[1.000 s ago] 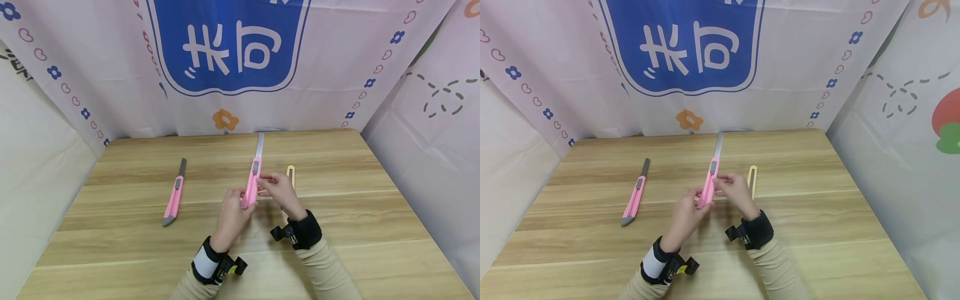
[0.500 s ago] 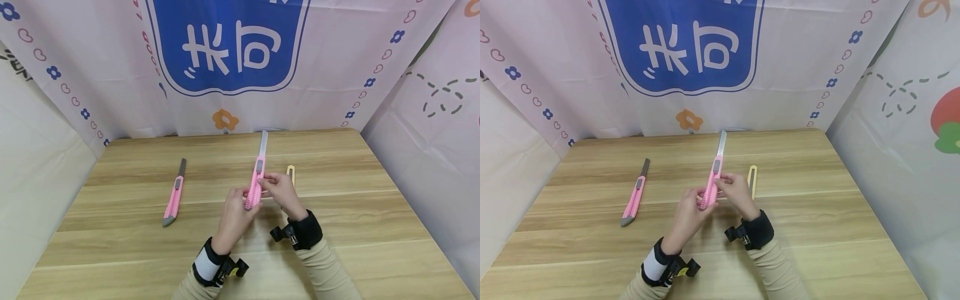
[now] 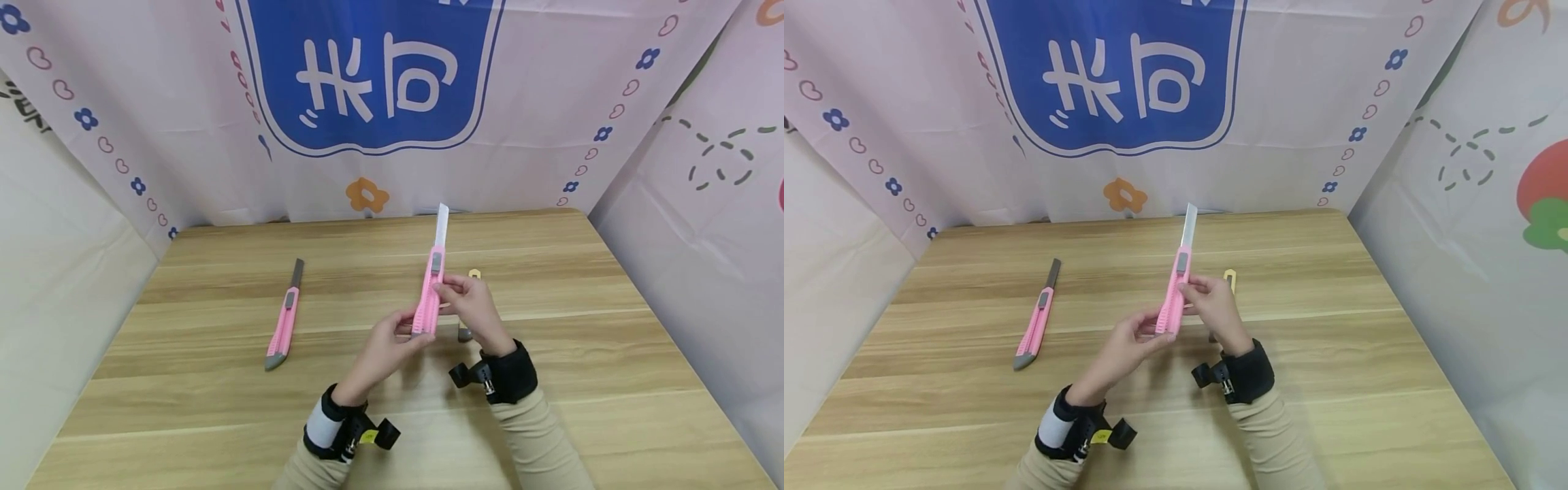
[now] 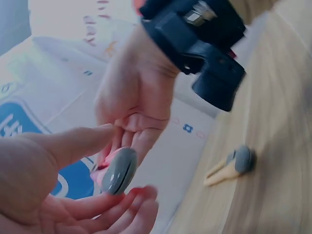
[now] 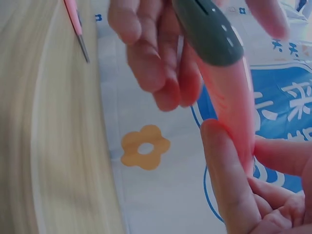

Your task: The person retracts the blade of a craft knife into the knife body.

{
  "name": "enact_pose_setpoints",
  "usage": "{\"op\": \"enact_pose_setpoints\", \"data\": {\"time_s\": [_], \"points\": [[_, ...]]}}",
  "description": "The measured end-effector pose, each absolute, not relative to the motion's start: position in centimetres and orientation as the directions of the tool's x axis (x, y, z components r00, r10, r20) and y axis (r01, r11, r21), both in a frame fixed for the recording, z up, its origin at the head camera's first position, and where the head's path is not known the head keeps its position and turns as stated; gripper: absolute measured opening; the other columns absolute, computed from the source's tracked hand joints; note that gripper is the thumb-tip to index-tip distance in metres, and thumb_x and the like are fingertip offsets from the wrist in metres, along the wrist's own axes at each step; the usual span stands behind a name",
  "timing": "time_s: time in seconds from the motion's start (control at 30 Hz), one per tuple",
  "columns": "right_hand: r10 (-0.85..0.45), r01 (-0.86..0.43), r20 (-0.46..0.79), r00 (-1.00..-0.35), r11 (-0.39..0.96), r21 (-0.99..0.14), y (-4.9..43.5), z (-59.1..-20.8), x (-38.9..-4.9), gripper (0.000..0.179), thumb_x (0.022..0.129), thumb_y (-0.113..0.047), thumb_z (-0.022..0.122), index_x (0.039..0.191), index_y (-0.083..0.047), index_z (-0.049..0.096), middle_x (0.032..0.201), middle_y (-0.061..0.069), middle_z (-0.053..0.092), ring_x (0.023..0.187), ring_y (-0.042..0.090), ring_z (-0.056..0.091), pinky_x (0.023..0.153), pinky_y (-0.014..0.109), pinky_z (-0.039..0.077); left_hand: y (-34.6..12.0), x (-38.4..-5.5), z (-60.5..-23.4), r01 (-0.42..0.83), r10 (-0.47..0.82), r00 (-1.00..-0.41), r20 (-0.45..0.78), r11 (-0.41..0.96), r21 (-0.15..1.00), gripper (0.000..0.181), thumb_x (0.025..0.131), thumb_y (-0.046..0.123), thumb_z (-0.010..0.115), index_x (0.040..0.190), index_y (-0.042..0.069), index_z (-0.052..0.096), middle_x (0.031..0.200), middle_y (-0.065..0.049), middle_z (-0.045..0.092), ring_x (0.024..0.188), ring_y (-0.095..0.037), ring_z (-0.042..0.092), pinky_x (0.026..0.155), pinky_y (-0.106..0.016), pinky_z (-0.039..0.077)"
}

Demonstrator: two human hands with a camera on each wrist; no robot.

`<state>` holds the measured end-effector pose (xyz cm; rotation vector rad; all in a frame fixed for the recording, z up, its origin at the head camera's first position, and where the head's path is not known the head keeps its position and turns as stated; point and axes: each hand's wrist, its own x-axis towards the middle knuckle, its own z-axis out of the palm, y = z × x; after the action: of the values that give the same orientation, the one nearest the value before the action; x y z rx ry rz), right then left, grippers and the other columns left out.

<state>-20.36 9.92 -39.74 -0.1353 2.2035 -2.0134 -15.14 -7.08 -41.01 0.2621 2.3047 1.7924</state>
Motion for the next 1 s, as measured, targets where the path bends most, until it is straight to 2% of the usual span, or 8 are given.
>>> {"op": "enact_pose_setpoints", "data": {"time_s": [0.13,0.23,0.33,0.47,0.57,0.67,0.87,1.0], "points": [[-0.168,0.035,-0.053,-0.984,0.108,-0.994,10.47,-39.44,-20.37,0.038,0.097,-0.009,0.053,0.128,0.011,0.053,0.115,0.033,0.063,0.078,0.003,0.065,0.071,0.021,0.062,-7.48,-15.49,-41.11,-0.153,0.341,-0.923,-0.179,0.102,0.983,0.052,0.089,0.006,0.064,0.135,-0.009,0.045,0.129,-0.03,0.058,0.111,-0.029,0.065,0.098,-0.035,0.056],[-0.171,0.037,-0.056,-0.984,0.116,-0.993,10.63,-39.3,-20.37,0.037,0.097,-0.01,0.054,0.128,0.011,0.054,0.113,0.031,0.064,0.078,0.002,0.065,0.07,0.021,0.062,-7.69,-15.63,-41.2,-0.224,0.371,-0.902,-0.22,0.034,0.974,0.049,0.089,0.004,0.062,0.135,-0.008,0.048,0.129,-0.03,0.059,0.109,-0.023,0.066,0.101,-0.037,0.055],[-0.185,0.036,-0.057,-0.981,0.111,-0.993,10.58,-39.18,-20.36,0.037,0.097,-0.009,0.054,0.128,0.01,0.054,0.112,0.03,0.065,0.077,0.003,0.066,0.07,0.021,0.062,-7.86,-15.68,-41.31,-0.263,0.392,-0.889,-0.238,-0.01,0.965,0.047,0.089,0.003,0.062,0.133,-0.007,0.05,0.127,-0.028,0.061,0.108,-0.022,0.068,0.103,-0.04,0.053],[-0.207,0.036,-0.054,-0.977,0.09,-0.995,10.5,-39.06,-20.31,0.037,0.097,-0.01,0.054,0.128,0.011,0.054,0.107,0.023,0.069,0.078,0.003,0.066,0.071,0.022,0.062,-7.95,-15.7,-41.31,-0.296,0.395,-0.882,-0.257,-0.041,0.954,0.045,0.088,0.001,0.063,0.131,-0.007,0.053,0.124,-0.026,0.064,0.102,-0.018,0.07,0.103,-0.041,0.053],[-0.213,0.055,-0.067,-0.975,0.062,-0.997,10.54,-39.03,-20.32,0.038,0.099,-0.015,0.052,0.126,0.012,0.055,0.094,0.007,0.071,0.078,0.004,0.066,0.072,0.022,0.062,-7.95,-15.67,-41.19,-0.311,0.39,-0.88,-0.269,-0.046,0.949,0.044,0.088,0.0,0.064,0.13,-0.007,0.054,0.122,-0.024,0.065,0.097,-0.013,0.071,0.101,-0.039,0.054],[-0.217,0.098,-0.1,-0.971,0.02,-0.995,10.63,-39.0,-20.39,0.043,0.102,-0.022,0.047,0.125,0.014,0.054,0.086,-0.007,0.067,0.078,0.005,0.066,0.073,0.022,0.061,-7.96,-15.61,-41.04,-0.324,0.383,-0.879,-0.283,-0.046,0.945,0.044,0.087,0.0,0.064,0.129,-0.006,0.054,0.122,-0.023,0.066,0.095,-0.011,0.071,0.101,-0.039,0.055],[-0.24,0.187,-0.168,-0.956,-0.058,-0.981,10.8,-38.94,-20.53,0.054,0.104,-0.033,0.038,0.132,0.013,0.046,0.092,-0.006,0.063,0.081,0.005,0.065,0.075,0.019,0.06,-7.96,-15.56,-40.83,-0.324,0.378,-0.881,-0.285,-0.04,0.945,0.044,0.087,-0.002,0.063,0.13,-0.006,0.053,0.122,-0.024,0.066,0.093,-0.009,0.07,0.098,-0.035,0.057],[-0.271,0.202,-0.164,-0.949,-0.119,-0.972,10.99,-39.09,-20.6,0.057,0.104,-0.037,0.039,0.131,0.013,0.045,0.093,-0.007,0.064,0.082,0.005,0.065,0.077,0.018,0.06,-7.81,-15.45,-40.81,-0.306,0.387,-0.881,-0.272,-0.028,0.952,0.044,0.088,-0.002,0.062,0.13,-0.007,0.052,0.123,-0.026,0.065,0.094,-0.01,0.07,0.097,-0.034,0.057]]}}
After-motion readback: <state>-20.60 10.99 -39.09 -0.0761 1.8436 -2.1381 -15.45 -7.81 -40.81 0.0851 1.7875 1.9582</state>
